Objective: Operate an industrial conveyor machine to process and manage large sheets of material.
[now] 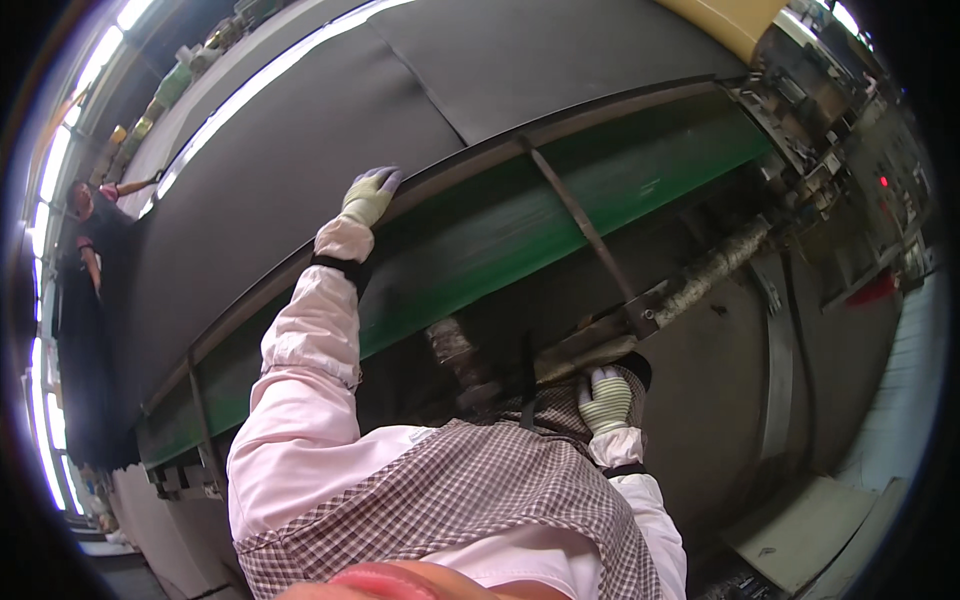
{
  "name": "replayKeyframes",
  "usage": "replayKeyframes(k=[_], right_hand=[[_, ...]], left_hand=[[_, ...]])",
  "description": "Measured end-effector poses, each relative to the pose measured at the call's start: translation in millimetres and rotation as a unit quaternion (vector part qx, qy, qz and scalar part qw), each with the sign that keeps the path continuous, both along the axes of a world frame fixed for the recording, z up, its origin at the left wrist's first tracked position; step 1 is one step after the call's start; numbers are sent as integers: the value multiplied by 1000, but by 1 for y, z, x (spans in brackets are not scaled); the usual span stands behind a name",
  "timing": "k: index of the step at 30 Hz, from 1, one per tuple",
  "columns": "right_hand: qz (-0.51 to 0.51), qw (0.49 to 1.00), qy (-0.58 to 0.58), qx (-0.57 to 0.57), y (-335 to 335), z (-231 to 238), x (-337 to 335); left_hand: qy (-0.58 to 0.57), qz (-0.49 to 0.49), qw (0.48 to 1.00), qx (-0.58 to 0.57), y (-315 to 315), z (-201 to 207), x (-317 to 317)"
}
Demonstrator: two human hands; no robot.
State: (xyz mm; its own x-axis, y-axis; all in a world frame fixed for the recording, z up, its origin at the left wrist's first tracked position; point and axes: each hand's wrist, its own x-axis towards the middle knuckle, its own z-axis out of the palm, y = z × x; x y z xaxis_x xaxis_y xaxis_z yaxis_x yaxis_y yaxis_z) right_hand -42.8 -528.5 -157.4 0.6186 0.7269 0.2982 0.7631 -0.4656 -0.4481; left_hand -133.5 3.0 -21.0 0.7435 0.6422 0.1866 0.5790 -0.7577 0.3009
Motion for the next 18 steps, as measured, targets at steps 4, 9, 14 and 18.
replayKeyframes(k=[4, 9, 14, 18], right_hand=[[-5, 1000, 3, 16, 2, 12, -2], [-4, 1000, -11, 1, -1, 2, 0], [-11, 1000, 5, 18, 2, 10, -6], [-15, 1000, -11, -6, 0, 6, -2]], left_hand=[[-23, 138, 988, 62, 34, -17, -68], [91, 399, 913, 13, 83, -18, -222], [146, 297, 943, 41, 46, -10, -185], [116, 191, 974, 29, 30, 3, -141]])
